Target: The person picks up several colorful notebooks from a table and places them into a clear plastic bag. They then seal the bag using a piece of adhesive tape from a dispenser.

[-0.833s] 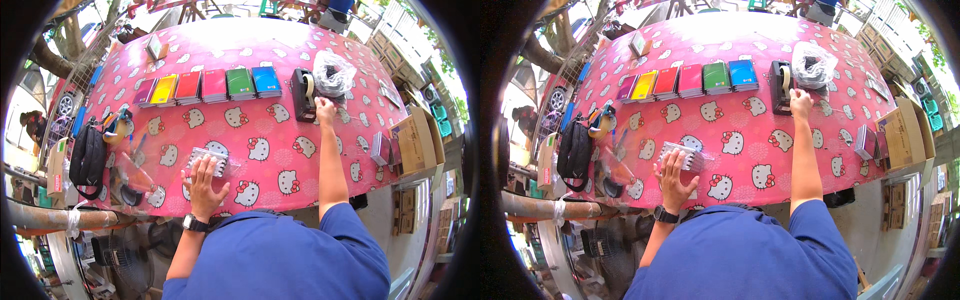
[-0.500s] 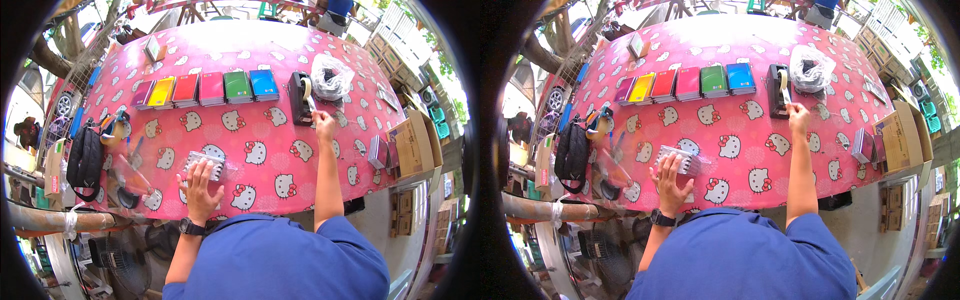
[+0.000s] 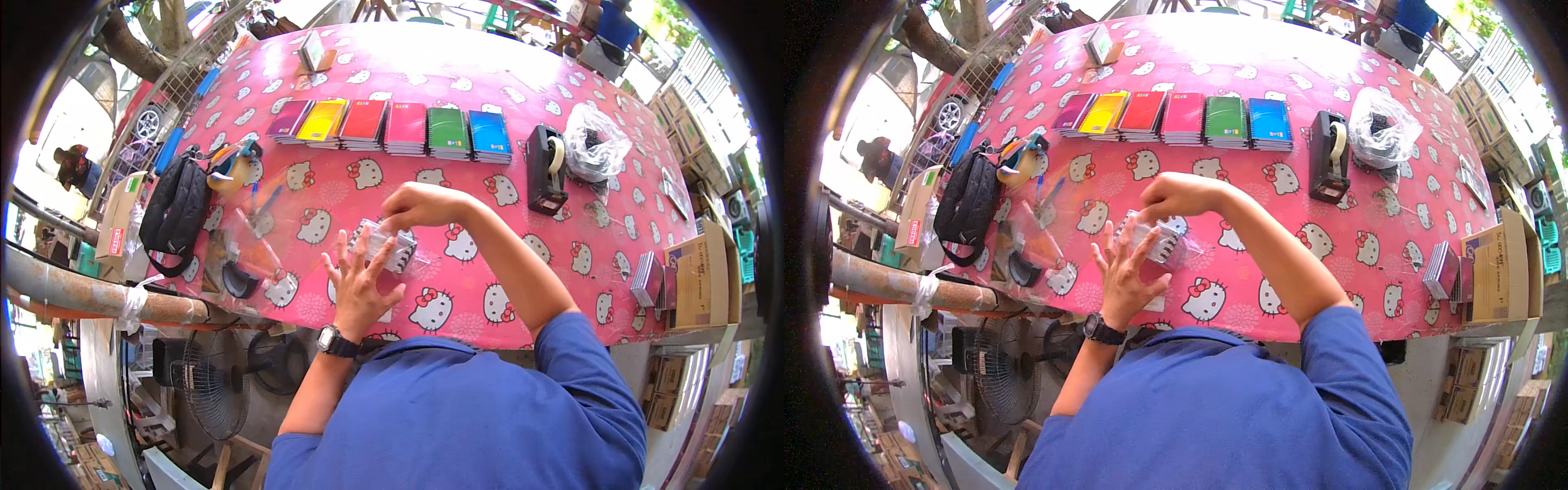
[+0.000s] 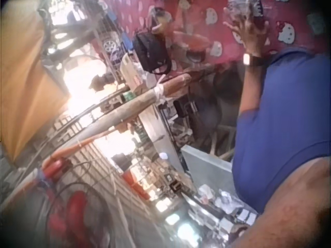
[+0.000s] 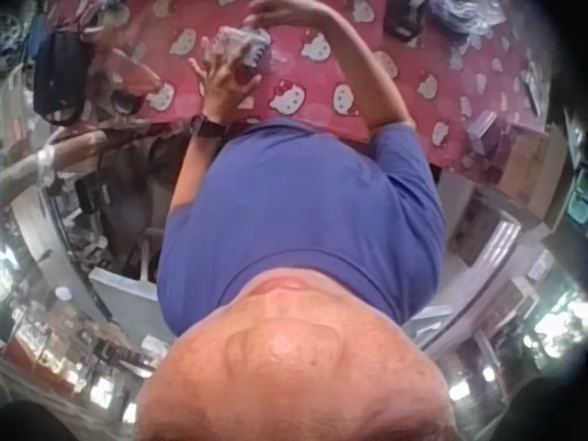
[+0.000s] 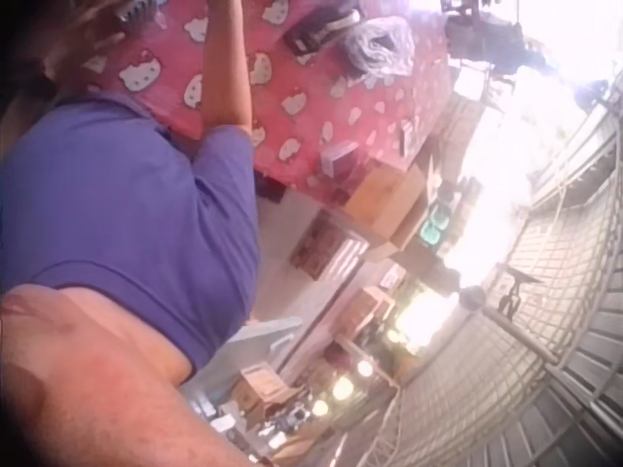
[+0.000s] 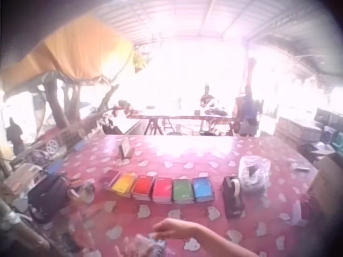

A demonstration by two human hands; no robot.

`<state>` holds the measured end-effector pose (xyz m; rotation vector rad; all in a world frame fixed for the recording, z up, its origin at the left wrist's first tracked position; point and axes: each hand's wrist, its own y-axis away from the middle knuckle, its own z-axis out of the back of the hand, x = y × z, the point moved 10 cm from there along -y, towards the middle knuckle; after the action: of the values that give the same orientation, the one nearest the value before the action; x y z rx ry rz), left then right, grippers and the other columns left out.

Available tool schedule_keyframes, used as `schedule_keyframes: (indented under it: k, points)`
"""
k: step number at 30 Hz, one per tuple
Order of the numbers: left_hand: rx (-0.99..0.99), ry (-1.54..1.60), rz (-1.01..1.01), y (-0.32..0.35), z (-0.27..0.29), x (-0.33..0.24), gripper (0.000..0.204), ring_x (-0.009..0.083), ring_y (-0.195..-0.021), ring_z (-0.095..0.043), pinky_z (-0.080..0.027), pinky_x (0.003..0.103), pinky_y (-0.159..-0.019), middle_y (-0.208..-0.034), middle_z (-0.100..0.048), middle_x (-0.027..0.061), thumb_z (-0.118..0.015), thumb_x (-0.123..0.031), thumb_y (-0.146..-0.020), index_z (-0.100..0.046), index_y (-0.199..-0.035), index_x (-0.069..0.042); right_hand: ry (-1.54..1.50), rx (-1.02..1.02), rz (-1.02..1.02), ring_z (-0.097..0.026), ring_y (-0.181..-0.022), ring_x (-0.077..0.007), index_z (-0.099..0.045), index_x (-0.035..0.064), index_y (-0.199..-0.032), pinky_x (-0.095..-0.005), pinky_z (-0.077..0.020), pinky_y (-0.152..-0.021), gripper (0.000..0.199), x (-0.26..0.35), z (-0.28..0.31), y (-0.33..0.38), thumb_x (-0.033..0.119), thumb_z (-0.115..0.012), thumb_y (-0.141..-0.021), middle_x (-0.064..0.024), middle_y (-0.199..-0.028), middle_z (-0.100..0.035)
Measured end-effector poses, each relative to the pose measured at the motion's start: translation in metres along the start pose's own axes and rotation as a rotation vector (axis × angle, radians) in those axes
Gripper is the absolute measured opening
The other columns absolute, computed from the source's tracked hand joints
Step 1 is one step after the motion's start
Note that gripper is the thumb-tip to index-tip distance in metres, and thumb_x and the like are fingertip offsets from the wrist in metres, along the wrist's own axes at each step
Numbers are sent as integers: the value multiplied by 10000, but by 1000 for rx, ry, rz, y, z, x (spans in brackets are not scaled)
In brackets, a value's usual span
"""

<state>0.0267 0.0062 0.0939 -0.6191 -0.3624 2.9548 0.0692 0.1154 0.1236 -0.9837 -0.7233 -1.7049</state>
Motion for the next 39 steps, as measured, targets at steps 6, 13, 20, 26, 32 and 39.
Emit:
schedule_keyframes:
  k: [6, 13, 20, 26, 32, 39]
  points:
    - [-16, -56, 0, 3, 1, 5, 873, 379, -1371, -87, -120, 706, -993, -1492, -167, 83, -738, -420, -614, -327, -1382, -368, 544, 233, -391, -521, -582, -157, -624, -14, -717, -326, -439, -530, 569, -43, -16, -42, 553, -672, -707, -69, -606, -546]
    - [6, -59, 22, -1, -3, 3, 1016, 359, -1388, -44, -42, 654, -1034, -1499, -177, 90, -727, -452, -601, -250, -1424, -95, -297, 138, -591, -485, -584, -118, -632, 110, -754, -280, -405, -548, 380, -180, -54, 10, 486, -598, -795, 17, -586, -496]
    - [159, -252, -276, -45, -2, -19, 976, 277, -1302, -295, -35, 666, -1036, -1355, -405, 62, -788, -218, -577, -278, -1407, -160, -185, -604, -563, -524, -616, -102, -630, 4, -774, -279, -442, -577, 371, -153, -24, 114, 363, -720, -750, -22, -632, -571]
    - [-14, 359, -465, -65, 34, -57, 1040, 292, -1070, -548, -324, 573, -1000, -1175, -538, 65, -853, -169, -535, -255, -1385, -171, -288, -378, -571, -566, -1032, -214, -555, 43, -1161, -347, -485, -829, 539, -139, -70, 169, 233, -760, -700, -96, -1124, -597]
    - [204, 1064, -167, -45, -51, -1, 1119, 230, -1047, -549, -461, 365, -902, -1141, -502, 131, -856, -86, -563, -143, -1425, -110, -830, -796, -62, -492, -1095, -152, -431, 45, -1273, -339, -430, -934, 789, -75, -42, 131, 73, -809, -581, -71, -1209, -522]
    - [175, 1242, -101, -56, -20, -22, 1109, 218, -1073, -511, -407, 395, -937, -1169, -500, 101, -830, -102, -601, -114, -1446, -135, -498, -785, 149, -465, -1150, -166, -464, 66, -1196, -332, -349, -988, 617, -8, -12, 130, 67, -775, -663, -61, -1170, -532]
